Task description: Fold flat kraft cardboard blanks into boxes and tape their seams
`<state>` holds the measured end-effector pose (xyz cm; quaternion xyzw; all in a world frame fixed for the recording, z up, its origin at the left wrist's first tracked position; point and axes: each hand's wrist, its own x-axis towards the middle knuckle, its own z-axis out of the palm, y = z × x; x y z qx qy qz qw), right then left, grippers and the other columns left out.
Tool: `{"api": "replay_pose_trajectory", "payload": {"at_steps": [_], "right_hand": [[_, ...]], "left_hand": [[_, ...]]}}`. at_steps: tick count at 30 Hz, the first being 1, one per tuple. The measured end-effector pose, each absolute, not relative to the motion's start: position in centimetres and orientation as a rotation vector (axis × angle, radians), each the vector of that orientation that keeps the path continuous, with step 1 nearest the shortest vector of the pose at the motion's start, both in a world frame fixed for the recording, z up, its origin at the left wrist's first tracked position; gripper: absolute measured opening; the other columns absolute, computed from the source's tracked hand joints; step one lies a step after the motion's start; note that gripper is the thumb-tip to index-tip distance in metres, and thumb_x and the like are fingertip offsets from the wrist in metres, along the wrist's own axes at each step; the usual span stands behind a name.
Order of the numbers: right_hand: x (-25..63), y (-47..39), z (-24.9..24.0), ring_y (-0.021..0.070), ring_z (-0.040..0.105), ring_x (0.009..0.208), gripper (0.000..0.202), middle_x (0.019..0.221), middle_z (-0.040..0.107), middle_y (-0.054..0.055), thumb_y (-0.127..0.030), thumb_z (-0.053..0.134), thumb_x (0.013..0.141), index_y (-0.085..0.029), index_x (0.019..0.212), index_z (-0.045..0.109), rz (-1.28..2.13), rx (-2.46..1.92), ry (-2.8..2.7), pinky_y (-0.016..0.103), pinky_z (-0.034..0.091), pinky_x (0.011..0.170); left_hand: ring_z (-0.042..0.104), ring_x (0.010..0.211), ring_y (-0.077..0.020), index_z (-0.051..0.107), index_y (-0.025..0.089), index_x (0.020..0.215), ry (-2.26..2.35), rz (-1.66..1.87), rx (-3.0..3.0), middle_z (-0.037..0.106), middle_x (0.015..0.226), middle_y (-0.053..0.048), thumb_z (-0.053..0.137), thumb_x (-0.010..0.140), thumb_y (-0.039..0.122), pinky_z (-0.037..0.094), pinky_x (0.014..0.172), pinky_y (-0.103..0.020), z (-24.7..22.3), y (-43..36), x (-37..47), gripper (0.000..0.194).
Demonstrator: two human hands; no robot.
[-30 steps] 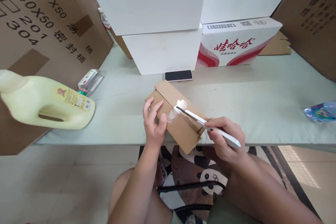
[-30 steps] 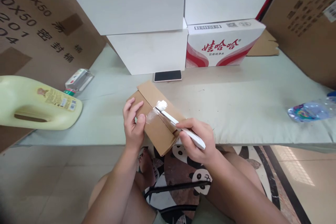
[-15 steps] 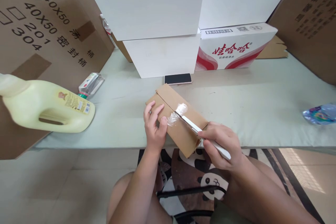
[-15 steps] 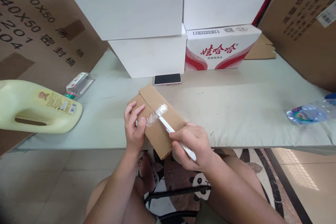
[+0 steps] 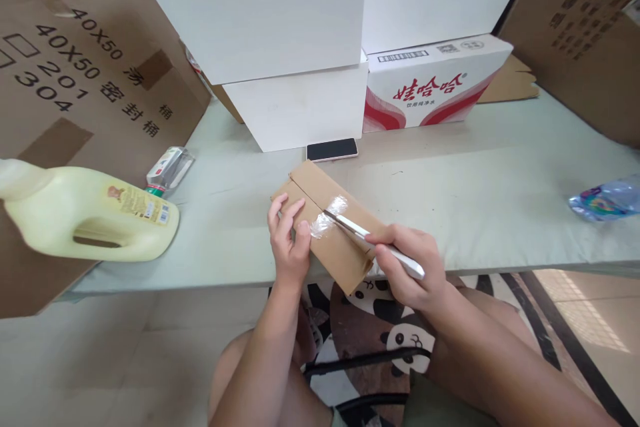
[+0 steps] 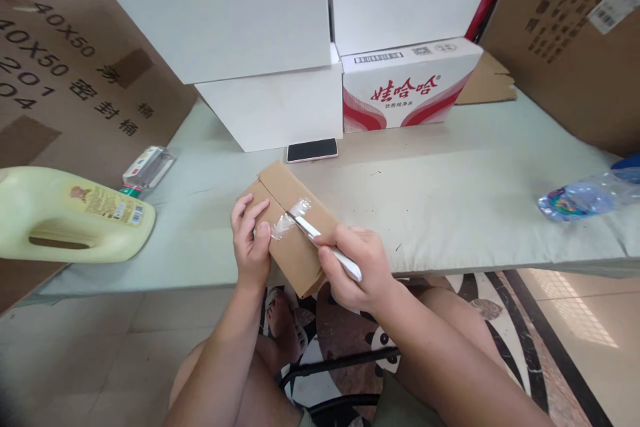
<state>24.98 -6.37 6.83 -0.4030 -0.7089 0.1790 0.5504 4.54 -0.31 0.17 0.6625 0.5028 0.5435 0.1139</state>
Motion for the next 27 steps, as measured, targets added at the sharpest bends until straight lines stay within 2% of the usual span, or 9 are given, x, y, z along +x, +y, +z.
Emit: {"api": "replay_pose_trajectory", "payload": {"at_steps": [3, 8, 16, 27], "right_hand": [[24.8, -6.3, 6.8, 0.0083, 0.048, 0.042, 0.011, 0.054, 0.056, -0.005, -0.018, 0.052, 0.09, -0.02, 0.085, 0.062, 0.505, -1.007, -1.651, 0.022, 0.037, 0.044], [25.3, -6.8, 7.0, 0.0068, 0.041, 0.037, 0.014, 0.048, 0.05, -0.007, -0.017, 0.052, 0.088, -0.019, 0.079, 0.062, 0.539, -0.997, -1.536, 0.021, 0.031, 0.039], [26.1, -8.0, 6.6, 0.0085, 0.039, 0.036, 0.016, 0.045, 0.047, -0.006, -0.023, 0.054, 0.09, -0.021, 0.078, 0.065, 0.646, -1.123, -1.359, 0.024, 0.028, 0.037], [25.7, -7.5, 7.1, 0.0087, 0.045, 0.04, 0.015, 0.049, 0.052, -0.005, -0.023, 0.056, 0.089, -0.021, 0.076, 0.064, 0.684, -1.18, -1.429, 0.023, 0.034, 0.04]], "left_hand": [[0.05, 0.134, -0.028, 0.069, 0.021, 0.116, 1.506, 1.581, 1.949, 0.053, 0.138, -0.013, 0.049, 0.096, 0.047, 0.041, 0.114, -0.048, 0.3, -0.3, 4.6, 0.039], [0.052, 0.133, -0.0285, 0.07, 0.021, 0.115, 1.514, 1.541, 1.976, 0.055, 0.138, -0.013, 0.049, 0.095, 0.046, 0.041, 0.113, -0.048, 0.7, -0.4, 5.0, 0.039], [0.05, 0.134, -0.0295, 0.07, 0.021, 0.116, 1.47, 1.528, 1.977, 0.054, 0.139, -0.013, 0.047, 0.096, 0.045, 0.04, 0.114, -0.051, 0.6, -0.8, 5.6, 0.04], [0.05, 0.135, -0.0272, 0.07, 0.021, 0.116, 1.468, 1.572, 1.967, 0.052, 0.139, -0.012, 0.04, 0.098, 0.049, 0.04, 0.115, -0.048, 0.1, -0.7, 6.2, 0.045]]}}
